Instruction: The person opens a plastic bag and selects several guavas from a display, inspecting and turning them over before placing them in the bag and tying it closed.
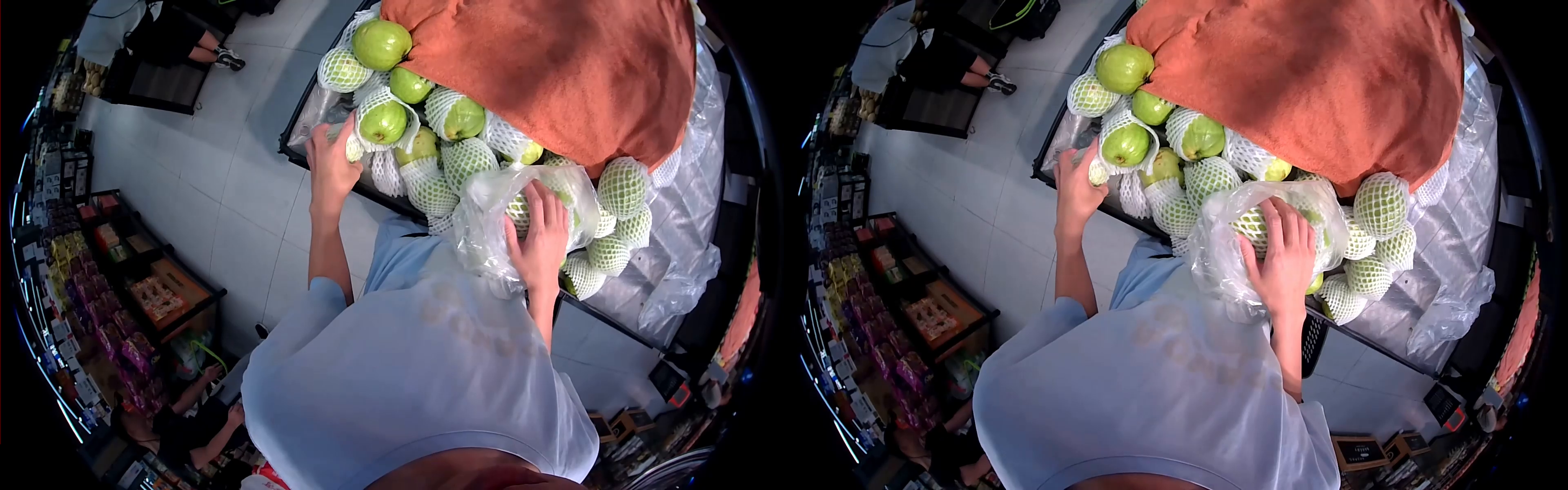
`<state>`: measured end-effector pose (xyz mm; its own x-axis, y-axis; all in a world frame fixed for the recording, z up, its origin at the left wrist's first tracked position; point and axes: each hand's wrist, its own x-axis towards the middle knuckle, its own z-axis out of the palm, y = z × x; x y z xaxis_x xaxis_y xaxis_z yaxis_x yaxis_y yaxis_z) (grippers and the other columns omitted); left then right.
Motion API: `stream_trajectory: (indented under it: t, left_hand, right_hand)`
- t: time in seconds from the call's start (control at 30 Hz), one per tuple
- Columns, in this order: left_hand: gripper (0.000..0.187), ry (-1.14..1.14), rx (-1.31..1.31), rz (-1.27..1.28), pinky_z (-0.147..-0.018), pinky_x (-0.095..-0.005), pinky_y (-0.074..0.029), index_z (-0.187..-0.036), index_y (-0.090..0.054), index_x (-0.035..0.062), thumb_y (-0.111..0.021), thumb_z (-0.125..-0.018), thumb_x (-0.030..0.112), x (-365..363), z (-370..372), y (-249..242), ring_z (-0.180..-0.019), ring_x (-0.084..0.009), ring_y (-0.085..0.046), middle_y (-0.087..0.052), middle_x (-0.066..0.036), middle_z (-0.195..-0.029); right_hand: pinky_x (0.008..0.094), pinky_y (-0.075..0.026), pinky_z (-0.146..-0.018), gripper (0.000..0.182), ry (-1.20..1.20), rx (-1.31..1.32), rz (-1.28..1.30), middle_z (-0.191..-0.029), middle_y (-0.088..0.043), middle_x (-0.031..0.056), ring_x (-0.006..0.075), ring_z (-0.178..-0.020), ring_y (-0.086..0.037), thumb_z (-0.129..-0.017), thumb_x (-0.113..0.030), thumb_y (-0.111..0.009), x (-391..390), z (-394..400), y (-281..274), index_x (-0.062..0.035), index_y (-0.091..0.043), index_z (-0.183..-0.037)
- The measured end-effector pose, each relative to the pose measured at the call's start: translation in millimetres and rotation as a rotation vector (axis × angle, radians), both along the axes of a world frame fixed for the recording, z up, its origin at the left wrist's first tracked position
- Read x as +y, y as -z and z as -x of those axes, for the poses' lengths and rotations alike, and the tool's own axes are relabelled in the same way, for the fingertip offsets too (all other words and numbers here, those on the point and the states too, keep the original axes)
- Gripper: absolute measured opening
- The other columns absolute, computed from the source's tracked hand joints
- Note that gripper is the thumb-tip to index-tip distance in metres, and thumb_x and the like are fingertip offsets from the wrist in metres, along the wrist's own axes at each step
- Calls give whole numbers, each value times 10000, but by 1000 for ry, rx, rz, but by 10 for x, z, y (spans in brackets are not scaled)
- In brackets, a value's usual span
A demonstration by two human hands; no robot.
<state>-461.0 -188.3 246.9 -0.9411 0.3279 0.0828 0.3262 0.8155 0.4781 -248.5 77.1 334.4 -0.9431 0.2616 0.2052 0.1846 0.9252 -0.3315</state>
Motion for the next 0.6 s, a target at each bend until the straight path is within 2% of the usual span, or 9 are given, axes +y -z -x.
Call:
stream_trajectory:
  t: [0.17, 0.27, 0.37, 0.43, 0.47, 0.53, 0.57, 0.6]
  left_hand:
    - [865, -36, -18, -10, -1040, -491, -412, -1396, -542, 289, -750, -629, -53, -3, -19, -76, -1188, -440, -436, -427, -194, -1298]
    - [867, -51, -10, -38, -1040, -487, -412, -1399, -533, 285, -751, -628, -47, -12, -21, -85, -1193, -430, -436, -417, -192, -1315]
    - [883, -112, 28, -62, -1046, -463, -409, -1436, -486, 239, -755, -637, -25, -22, -37, -179, -1220, -395, -431, -449, -194, -1307]
    - [892, -179, -27, -287, -1058, -444, -400, -1467, -423, 151, -769, -656, 11, -35, -38, -326, -1232, -365, -448, -480, -202, -1328]
    - [892, -182, -23, -279, -1058, -444, -400, -1467, -423, 151, -769, -656, 11, -47, -23, -368, -1232, -365, -448, -480, -202, -1328]
    - [878, -212, -34, -561, -1075, -437, -390, -1467, -391, 57, -786, -683, 52, -72, 30, -427, -1250, -356, -472, -492, -211, -1359]
    - [868, -200, -21, -600, -1080, -429, -403, -1483, -349, 42, -778, -729, 54, -86, 45, -458, -1270, -349, -487, -468, -185, -1408]
    - [868, -199, -13, -598, -1080, -429, -403, -1483, -349, 42, -778, -729, 54, -82, 37, -507, -1270, -349, -487, -468, -185, -1408]
  right_hand:
    - [464, -395, -1009, 568, -4, 8, 0, -1287, -564, 138, 343, -1161, -524, -845, -335, -709, 2, -1, 0, -58, -529, -1307]
    - [465, -397, -1008, 566, -4, 14, 3, -1286, -564, 137, 341, -1158, -525, -844, -333, -712, 1, -4, -12, -56, -532, -1303]
    - [464, -398, -1005, 565, -4, 25, 7, -1285, -564, 137, 340, -1157, -525, -841, -325, -716, 8, -2, -7, -54, -533, -1301]
    - [463, -399, -1004, 565, -5, 33, 17, -1285, -564, 137, 339, -1157, -525, -839, -321, -718, 5, -7, 2, -53, -532, -1301]
    - [461, -400, -1002, 564, -5, 38, 15, -1284, -565, 137, 339, -1155, -526, -837, -318, -718, 3, -5, -5, -52, -533, -1299]
    - [460, -401, -999, 562, -15, 50, 21, -1284, -565, 137, 339, -1153, -527, -836, -316, -719, -5, 0, -8, -52, -534, -1297]
    - [460, -401, -998, 561, -16, 54, 16, -1284, -565, 136, 339, -1150, -529, -835, -312, -720, -4, -1, -10, -51, -534, -1296]
    - [459, -402, -996, 559, -14, 59, 9, -1283, -565, 136, 338, -1146, -531, -834, -307, -720, -1, 1, -10, -51, -535, -1295]
